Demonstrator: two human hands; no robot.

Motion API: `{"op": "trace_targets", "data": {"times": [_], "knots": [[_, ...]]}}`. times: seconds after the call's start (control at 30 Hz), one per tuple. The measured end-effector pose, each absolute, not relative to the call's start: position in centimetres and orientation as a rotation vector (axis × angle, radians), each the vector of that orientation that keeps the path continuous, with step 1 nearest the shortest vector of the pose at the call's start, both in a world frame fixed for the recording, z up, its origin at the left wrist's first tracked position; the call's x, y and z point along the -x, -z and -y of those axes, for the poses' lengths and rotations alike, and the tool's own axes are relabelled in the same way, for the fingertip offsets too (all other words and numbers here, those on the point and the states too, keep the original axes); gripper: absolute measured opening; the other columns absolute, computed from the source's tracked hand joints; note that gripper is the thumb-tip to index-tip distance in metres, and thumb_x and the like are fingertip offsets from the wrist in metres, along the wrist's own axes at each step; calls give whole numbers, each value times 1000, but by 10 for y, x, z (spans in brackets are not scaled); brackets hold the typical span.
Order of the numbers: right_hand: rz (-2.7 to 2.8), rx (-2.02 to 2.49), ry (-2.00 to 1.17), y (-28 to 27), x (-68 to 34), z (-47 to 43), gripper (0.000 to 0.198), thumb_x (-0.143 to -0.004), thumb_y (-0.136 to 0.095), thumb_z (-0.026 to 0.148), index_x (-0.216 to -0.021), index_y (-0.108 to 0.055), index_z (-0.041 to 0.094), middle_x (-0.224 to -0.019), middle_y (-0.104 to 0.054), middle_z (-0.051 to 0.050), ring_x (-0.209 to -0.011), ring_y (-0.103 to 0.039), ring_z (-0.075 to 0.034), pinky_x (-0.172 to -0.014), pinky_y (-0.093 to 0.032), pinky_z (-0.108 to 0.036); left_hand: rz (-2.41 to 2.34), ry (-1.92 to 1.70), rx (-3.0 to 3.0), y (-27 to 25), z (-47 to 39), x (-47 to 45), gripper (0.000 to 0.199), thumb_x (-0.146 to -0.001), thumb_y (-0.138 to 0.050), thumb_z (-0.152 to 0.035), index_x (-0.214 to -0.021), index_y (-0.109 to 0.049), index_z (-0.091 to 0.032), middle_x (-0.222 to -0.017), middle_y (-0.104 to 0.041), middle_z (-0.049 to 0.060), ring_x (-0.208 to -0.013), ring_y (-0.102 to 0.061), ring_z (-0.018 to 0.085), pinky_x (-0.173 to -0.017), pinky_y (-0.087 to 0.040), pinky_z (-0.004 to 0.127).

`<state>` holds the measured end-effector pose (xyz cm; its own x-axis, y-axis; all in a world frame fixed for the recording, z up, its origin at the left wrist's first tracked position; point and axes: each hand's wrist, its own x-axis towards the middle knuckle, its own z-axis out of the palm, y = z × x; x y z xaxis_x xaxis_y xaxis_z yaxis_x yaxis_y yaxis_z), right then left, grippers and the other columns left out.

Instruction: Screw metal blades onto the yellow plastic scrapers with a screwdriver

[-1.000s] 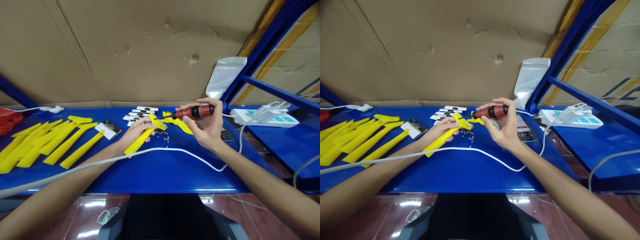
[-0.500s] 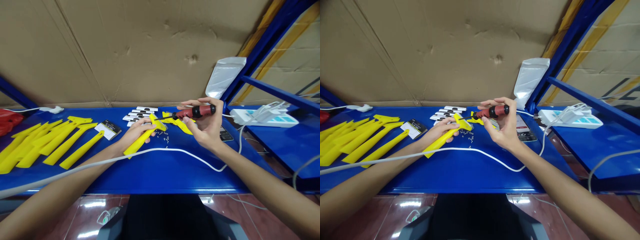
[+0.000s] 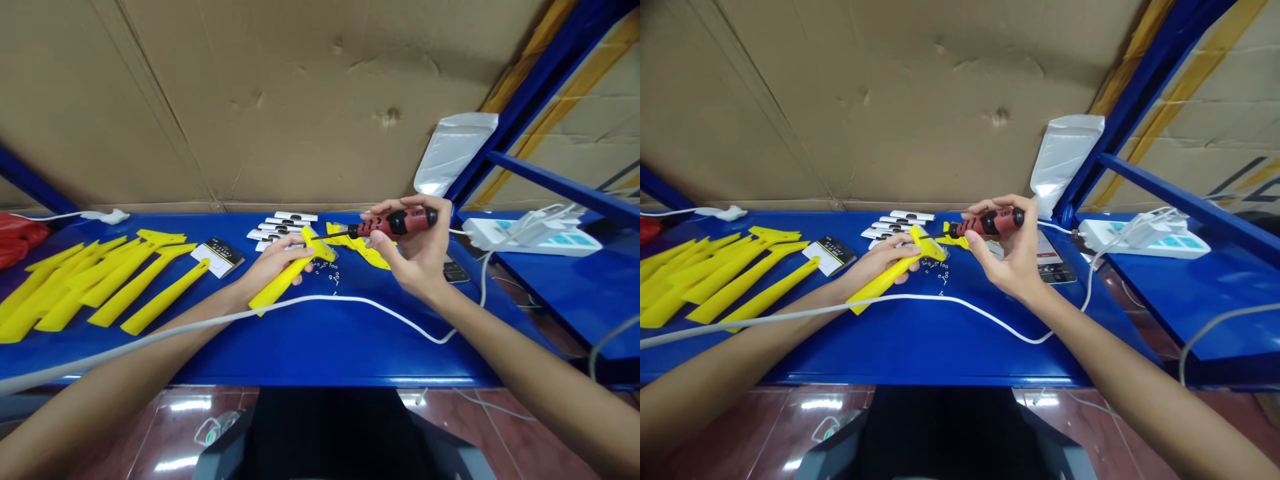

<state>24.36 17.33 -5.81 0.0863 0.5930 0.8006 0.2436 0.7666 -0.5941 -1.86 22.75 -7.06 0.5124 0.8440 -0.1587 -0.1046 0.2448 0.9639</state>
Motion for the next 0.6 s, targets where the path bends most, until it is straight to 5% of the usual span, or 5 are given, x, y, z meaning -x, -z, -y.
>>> {"op": "trace_targets", "data": {"times": [0.17, 0.33, 0.6], "knots": [[1533, 660, -359, 59, -238, -169, 53, -95, -88, 37, -131, -49, 35, -120, -78, -8, -113, -82, -32, -68, -72, -44, -788, -776, -1149, 74, -231, 19, 36, -88, -93, -33, -111, -67, -22, -81, -73, 5, -59, -65, 13, -44, -43, 18], [1507, 706, -222, 62, -240, -171, 56, -85, -97, 48, -122, -57, 35, -112, -73, -6, -105, -83, -34, -73, -73, -49, -797, -753, -1147, 74, -233, 20, 39, -88, -94, -35, -115, -69, -22, -79, -73, 6, -55, -66, 14, -44, -44, 20], [1431, 758, -137, 66, -253, -180, 61, -80, -101, 45, -123, -60, 34, -116, -68, -6, -91, -81, -28, -61, -66, -41, -752, -760, -1141, 72, -228, 18, 37, -88, -93, -32, -113, -68, -21, -82, -73, 6, -62, -68, 15, -44, -46, 20]]}}
